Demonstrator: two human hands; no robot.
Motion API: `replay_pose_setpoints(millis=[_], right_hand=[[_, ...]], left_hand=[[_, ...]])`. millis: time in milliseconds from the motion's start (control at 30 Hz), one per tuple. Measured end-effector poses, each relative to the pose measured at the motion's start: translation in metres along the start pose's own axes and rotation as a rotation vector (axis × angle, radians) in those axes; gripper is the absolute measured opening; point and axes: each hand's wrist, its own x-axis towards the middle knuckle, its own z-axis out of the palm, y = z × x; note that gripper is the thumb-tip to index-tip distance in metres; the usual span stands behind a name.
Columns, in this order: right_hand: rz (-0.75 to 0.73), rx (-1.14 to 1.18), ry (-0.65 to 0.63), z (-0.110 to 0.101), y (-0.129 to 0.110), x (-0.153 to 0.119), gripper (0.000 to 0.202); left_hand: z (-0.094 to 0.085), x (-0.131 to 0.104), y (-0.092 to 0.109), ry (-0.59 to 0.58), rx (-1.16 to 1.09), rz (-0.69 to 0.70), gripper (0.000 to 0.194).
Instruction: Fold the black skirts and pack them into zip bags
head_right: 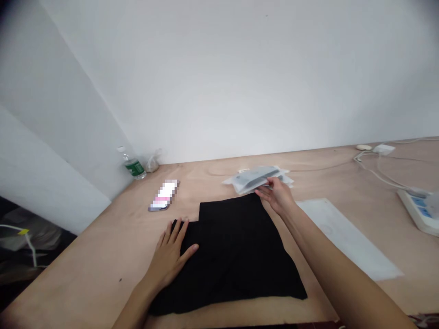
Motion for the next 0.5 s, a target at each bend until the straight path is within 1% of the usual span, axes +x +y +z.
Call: replay_pose_setpoints(millis=[67,167,233,267,333,367,400,433,467,500], right_hand=[[0.056,-0.023,-0.085,-0.002,0.002,-0.023,0.008],[0.210,-0.096,-0.245,-0.007,0.012,-0.057,0.009],[0.304,-0.140,-0.344,-0.011,0.020,-0.075,0.010],[0.340,-0.171,-0.399,-0.013,0.023,-0.081,0.010],[0.386,-0.270,-0.521,-0.015,0.030,-0.090,0.012],[0.397,-0.326,-0.576,-0.016,0.033,-0.092,0.012],[0.402,-0.379,-0.622,-0.016,0.036,-0.093,0.012],[0.400,-0.422,-0.654,-0.016,0.039,-0.094,0.012],[0.394,-0.450,-0.670,-0.015,0.043,-0.094,0.010],[0.386,-0.462,-0.674,-0.015,0.045,-0.094,0.009]], left_hand=[[0.000,0.000,0.000,-0.016,-0.023,-0.006,0.073],[-0.001,0.000,0.001,-0.021,-0.074,-0.004,0.071],[-0.005,0.002,0.003,-0.012,-0.159,-0.035,0.065],[-0.009,0.003,0.004,0.011,-0.220,-0.076,0.061],[-0.021,0.007,0.011,0.103,-0.372,-0.168,0.052],[-0.029,0.010,0.016,0.153,-0.469,-0.198,0.049],[-0.037,0.014,0.023,0.184,-0.576,-0.197,0.046],[-0.045,0.018,0.030,0.171,-0.705,-0.166,0.044],[-0.053,0.022,0.039,0.091,-0.847,-0.119,0.042],[-0.059,0.027,0.048,-0.032,-0.955,-0.074,0.043]])
